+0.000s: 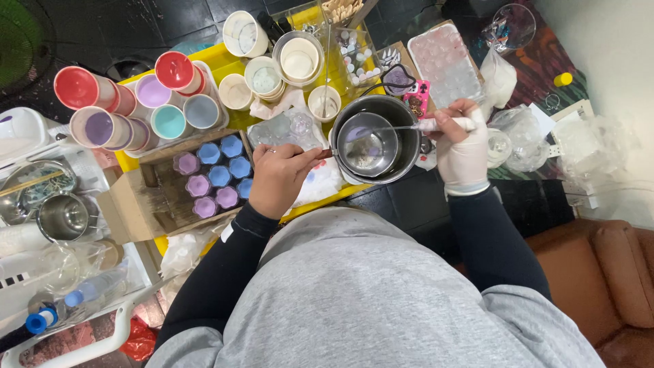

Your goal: The person is cleaning and wiping a small glass container with a white napkin at a craft workstation.

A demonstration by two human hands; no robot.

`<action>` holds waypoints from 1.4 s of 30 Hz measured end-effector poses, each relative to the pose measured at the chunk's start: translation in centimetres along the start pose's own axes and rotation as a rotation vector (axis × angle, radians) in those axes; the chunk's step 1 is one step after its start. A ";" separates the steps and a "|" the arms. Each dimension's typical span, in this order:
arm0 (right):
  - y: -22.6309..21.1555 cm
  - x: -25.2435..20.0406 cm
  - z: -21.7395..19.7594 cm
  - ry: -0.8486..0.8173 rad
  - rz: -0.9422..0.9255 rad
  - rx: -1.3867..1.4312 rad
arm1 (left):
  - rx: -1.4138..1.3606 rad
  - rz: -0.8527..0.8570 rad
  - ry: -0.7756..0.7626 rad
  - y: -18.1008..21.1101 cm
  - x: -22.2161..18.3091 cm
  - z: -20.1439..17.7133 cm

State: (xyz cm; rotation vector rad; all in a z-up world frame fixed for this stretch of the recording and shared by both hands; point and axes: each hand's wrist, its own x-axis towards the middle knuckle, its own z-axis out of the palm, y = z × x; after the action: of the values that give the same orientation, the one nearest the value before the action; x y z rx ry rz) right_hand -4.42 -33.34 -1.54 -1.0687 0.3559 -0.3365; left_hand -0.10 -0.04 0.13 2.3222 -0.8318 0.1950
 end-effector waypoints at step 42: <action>0.3 6.3 -5.8 -0.239 -0.017 -0.281 | 0.034 -0.065 -0.030 0.3 0.0 0.2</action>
State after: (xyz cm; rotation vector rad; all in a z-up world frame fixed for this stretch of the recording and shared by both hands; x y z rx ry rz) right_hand -1.30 -40.50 -5.06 -1.3727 0.1819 -0.1733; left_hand -0.33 -0.32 0.18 2.3858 -0.7714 0.1481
